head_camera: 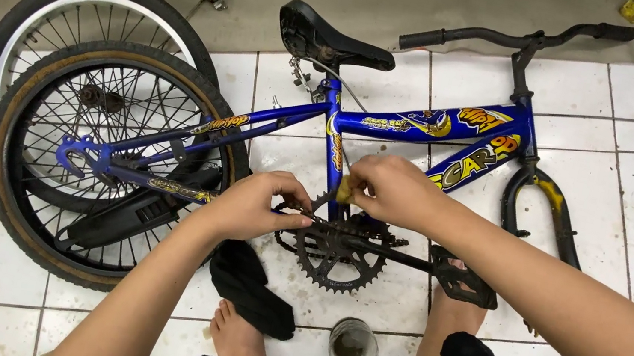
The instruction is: The person sits on the floor and cleans a blue bicycle frame using a yellow sponge and a small container of liquid. They wipe the frame, chain, and gears, occasionally dipping the sponge into the container to reapply the cleaning solution.
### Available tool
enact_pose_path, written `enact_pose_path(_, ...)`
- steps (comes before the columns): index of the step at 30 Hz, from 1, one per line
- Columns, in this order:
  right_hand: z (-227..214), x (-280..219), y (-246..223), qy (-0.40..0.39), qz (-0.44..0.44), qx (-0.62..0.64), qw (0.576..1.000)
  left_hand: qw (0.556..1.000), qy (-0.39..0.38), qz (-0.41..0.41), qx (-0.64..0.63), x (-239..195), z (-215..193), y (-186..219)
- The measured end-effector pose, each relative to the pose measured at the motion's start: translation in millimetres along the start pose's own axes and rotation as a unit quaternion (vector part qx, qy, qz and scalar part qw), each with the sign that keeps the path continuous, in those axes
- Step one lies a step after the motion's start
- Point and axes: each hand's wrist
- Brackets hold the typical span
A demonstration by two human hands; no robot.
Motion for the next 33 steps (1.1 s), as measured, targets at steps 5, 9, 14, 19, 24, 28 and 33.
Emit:
enact_pose_path(5,-14.7,-21.1,-28.0,0.001,0.020,0.119,0.993,0.999,0.021,0.021,0.041,6.7,4.5,7.1)
enact_pose_path(9,2.3,-32.3,-46.2,-0.055,-0.016,0.025,0.998,0.997,0.040,0.034,0.062,12.5,0.0,2.4)
enact_pose_path(14,35.9,-21.7,-48.5,0.056,-0.121,-0.069,0.989,0.994,0.056,0.022,0.094,14.3,0.6,3.7)
enact_pose_path(19,57.4,-17.1,-43.1,0.205,-0.227,-0.186,0.934,0.995,0.048,0.010,0.088,11.3,-2.0,7.3)
enact_pose_path(24,57.9,-26.0,-36.9,0.182,-0.253,-0.208,0.927,0.992,0.061,0.028,0.107,7.5,-1.7,6.7)
enact_pose_path(28,44.8,-26.1,-44.5,0.119,-0.196,-0.223,0.947,0.990,0.084,0.056,0.101,8.1,0.2,-2.1)
enact_pose_path(33,41.0,-18.8,-54.4,0.119,-0.150,-0.156,0.969,0.984,0.131,0.085,0.084,7.5,1.6,-3.3)
Point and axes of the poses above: each hand's wrist, its own x-axis towards the middle knuckle, its own z-axis out of the palm, y = z × x, and after that the axes turned 8 degrees about z, right-handed
